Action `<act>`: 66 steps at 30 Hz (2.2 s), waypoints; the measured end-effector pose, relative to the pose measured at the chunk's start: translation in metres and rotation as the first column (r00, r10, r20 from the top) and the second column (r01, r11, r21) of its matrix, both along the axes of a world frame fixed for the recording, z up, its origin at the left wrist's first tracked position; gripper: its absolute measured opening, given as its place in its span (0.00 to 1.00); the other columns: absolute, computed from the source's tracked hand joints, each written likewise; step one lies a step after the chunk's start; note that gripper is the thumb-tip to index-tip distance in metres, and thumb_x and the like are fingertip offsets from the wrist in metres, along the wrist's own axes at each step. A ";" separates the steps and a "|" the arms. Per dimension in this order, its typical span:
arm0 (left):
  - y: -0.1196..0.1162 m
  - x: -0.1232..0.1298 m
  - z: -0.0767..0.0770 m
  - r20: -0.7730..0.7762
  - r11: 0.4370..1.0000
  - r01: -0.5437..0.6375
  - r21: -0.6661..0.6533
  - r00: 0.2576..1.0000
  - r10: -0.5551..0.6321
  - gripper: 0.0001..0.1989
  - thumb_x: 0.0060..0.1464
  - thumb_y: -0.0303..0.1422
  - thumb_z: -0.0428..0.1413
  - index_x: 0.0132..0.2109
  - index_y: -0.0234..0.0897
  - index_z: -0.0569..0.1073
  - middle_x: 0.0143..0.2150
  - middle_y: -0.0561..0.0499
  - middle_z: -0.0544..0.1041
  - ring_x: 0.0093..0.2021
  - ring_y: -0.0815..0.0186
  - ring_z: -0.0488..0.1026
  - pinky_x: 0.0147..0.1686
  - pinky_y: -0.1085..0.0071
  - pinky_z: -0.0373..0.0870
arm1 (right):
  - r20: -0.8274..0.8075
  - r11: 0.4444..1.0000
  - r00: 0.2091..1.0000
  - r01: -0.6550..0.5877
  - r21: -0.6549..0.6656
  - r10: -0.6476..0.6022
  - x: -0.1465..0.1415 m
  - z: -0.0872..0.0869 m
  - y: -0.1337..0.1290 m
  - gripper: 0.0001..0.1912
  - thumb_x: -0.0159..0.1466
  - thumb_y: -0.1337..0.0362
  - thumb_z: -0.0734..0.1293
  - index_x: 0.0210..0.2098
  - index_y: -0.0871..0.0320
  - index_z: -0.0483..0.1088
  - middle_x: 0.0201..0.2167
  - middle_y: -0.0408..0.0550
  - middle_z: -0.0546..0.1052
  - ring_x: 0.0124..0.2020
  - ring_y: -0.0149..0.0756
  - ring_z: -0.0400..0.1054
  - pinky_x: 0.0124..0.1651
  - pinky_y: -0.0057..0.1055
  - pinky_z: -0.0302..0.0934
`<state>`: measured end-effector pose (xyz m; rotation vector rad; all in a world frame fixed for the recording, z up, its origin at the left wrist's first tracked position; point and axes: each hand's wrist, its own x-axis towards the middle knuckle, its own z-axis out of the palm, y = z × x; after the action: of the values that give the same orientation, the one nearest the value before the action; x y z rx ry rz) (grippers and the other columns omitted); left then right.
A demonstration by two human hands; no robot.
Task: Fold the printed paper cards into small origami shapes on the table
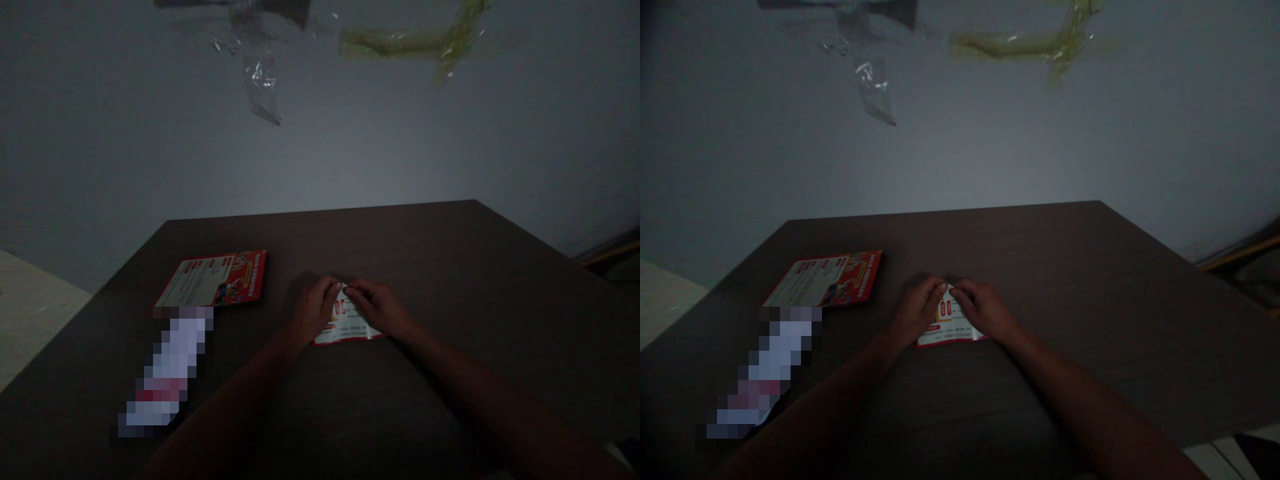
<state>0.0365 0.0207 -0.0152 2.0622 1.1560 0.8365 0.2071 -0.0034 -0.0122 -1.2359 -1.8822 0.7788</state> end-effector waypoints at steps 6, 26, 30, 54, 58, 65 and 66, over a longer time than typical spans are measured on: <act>-0.002 0.000 0.003 -0.004 1.000 0.010 0.005 1.000 -0.010 0.13 0.61 0.39 0.44 0.37 0.36 0.68 0.26 0.54 0.71 0.27 0.70 0.69 0.25 0.75 0.63 | 0.078 0.999 0.997 -0.018 0.050 0.014 0.001 0.006 -0.002 0.13 0.67 0.58 0.55 0.36 0.58 0.67 0.26 0.44 0.71 0.26 0.29 0.64 0.28 0.25 0.55; -0.004 0.004 -0.001 -0.215 0.997 -0.029 0.076 0.976 0.045 0.14 0.62 0.40 0.41 0.41 0.39 0.68 0.31 0.51 0.74 0.29 0.67 0.72 0.28 0.73 0.64 | 0.107 0.999 0.993 0.044 0.001 -0.044 0.004 -0.003 0.006 0.15 0.65 0.55 0.58 0.39 0.57 0.69 0.24 0.45 0.75 0.24 0.31 0.67 0.26 0.25 0.56; -0.007 0.001 0.005 -0.371 0.988 -0.077 0.137 0.921 0.123 0.15 0.61 0.38 0.43 0.52 0.39 0.63 0.35 0.48 0.75 0.34 0.62 0.73 0.33 0.68 0.66 | 0.154 0.999 0.988 0.033 -0.031 -0.027 0.010 -0.005 0.006 0.14 0.64 0.57 0.60 0.44 0.58 0.69 0.26 0.47 0.76 0.24 0.33 0.69 0.26 0.26 0.58; -0.011 -0.007 0.003 -0.568 0.870 0.384 0.310 0.808 -0.155 0.08 0.60 0.29 0.47 0.42 0.38 0.70 0.43 0.50 0.70 0.44 0.63 0.64 0.43 0.65 0.60 | 0.388 0.955 0.909 -0.239 0.178 0.155 0.026 0.001 -0.007 0.10 0.60 0.73 0.63 0.39 0.57 0.73 0.34 0.48 0.76 0.37 0.35 0.68 0.42 0.32 0.62; -0.012 -0.009 0.010 -0.553 0.859 0.414 0.301 0.809 -0.197 0.09 0.59 0.28 0.46 0.42 0.38 0.70 0.43 0.50 0.70 0.44 0.63 0.64 0.44 0.64 0.59 | 0.423 0.954 0.885 -0.271 0.129 0.194 0.024 0.010 -0.013 0.10 0.61 0.71 0.62 0.40 0.58 0.72 0.35 0.49 0.75 0.38 0.35 0.69 0.43 0.33 0.62; -0.016 -0.014 0.020 -0.557 0.857 0.436 0.275 0.799 -0.227 0.11 0.58 0.30 0.47 0.45 0.40 0.71 0.44 0.49 0.69 0.45 0.61 0.64 0.45 0.62 0.58 | 0.441 0.959 0.867 -0.280 0.049 0.231 0.028 0.021 -0.021 0.21 0.55 0.59 0.70 0.48 0.56 0.69 0.44 0.51 0.73 0.46 0.40 0.66 0.50 0.38 0.60; -0.017 -0.014 0.021 -0.560 0.858 0.433 0.275 0.798 -0.224 0.11 0.58 0.31 0.47 0.46 0.41 0.71 0.44 0.49 0.69 0.46 0.61 0.64 0.45 0.62 0.58 | 0.449 0.959 0.863 -0.280 0.042 0.232 0.029 0.022 -0.021 0.24 0.53 0.57 0.71 0.48 0.56 0.69 0.46 0.52 0.72 0.48 0.42 0.65 0.51 0.38 0.59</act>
<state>0.0222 0.0037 0.0058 2.8439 0.8613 0.3582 0.2362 -0.0249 0.0097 -1.1771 -2.4648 0.5495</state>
